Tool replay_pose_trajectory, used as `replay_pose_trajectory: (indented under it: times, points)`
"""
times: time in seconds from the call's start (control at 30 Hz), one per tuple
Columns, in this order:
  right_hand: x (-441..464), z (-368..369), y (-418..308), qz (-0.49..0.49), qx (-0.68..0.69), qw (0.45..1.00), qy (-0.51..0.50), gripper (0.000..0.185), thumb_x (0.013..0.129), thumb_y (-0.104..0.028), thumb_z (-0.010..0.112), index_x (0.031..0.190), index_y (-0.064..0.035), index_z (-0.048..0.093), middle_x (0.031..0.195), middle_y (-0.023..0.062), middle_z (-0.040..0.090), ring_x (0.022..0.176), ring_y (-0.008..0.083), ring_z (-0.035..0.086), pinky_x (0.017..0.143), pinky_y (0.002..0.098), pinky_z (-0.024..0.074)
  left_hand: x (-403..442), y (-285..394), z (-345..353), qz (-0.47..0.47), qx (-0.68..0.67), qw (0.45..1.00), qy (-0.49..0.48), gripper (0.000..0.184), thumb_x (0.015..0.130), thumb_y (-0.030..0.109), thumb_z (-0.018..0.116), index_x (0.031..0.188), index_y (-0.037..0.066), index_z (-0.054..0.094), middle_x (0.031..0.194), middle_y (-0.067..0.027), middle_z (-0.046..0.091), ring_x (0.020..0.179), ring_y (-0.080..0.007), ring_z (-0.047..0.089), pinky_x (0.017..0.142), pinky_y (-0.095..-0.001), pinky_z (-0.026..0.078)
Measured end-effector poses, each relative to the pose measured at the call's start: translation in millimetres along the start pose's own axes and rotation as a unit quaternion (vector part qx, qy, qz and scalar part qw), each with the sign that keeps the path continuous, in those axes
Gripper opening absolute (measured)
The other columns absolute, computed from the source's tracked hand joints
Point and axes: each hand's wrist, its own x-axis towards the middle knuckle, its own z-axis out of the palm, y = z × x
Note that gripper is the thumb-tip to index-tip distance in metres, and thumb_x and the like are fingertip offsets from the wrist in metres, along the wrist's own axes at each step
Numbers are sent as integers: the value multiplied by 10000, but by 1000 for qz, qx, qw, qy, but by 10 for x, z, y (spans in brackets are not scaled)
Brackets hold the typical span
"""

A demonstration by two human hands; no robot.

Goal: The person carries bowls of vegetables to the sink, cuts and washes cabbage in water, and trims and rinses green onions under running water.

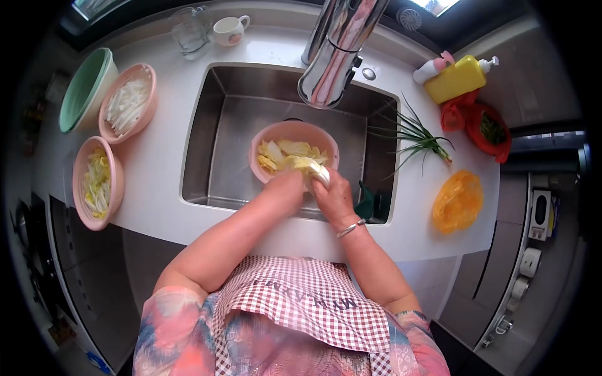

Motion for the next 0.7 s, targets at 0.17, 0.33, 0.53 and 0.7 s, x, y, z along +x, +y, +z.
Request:
replay_pose_trajectory:
  times: [0.17, 0.33, 0.53, 0.7]
  points:
    - [-3, -64, -109, -7, 1, 999, -32, 279, 866, -188, 674, 1105, -45, 655, 952, 239, 693, 880, 441, 665, 760, 481, 540, -15, 142, -206, -58, -10, 997, -44, 307, 961, 89, 385, 1079, -84, 610, 1081, -325, 661, 1031, -430, 662, 878, -477, 525]
    - [-16, -3, -55, -20, -3, 1000, -23, 285, 869, -181, 677, 1117, -48, 632, 932, 240, 688, 863, 448, 659, 745, 497, 536, 6, 164, -259, -42, -1, 997, -65, 333, 972, 123, 370, 1125, -80, 585, 1104, -333, 651, 1057, -440, 651, 895, -489, 517]
    - [-4, -3, -46, -16, -10, 1000, -22, 290, 865, -178, 685, 1117, -46, 630, 949, 241, 684, 869, 453, 655, 746, 499, 532, -48, 42, -209, -73, 26, 995, -55, 351, 959, 101, 395, 1193, -61, 601, 1167, -338, 636, 1086, -429, 647, 922, -480, 512]
    - [-14, 2, -29, -25, 11, 1000, 1, 328, 871, -184, 702, 1152, -23, 650, 946, 235, 698, 885, 398, 691, 777, 424, 552, 364, -376, 25, -210, -5, 976, -56, 311, 872, 35, 518, 1123, -42, 687, 1178, -302, 656, 1090, -403, 662, 927, -450, 522]
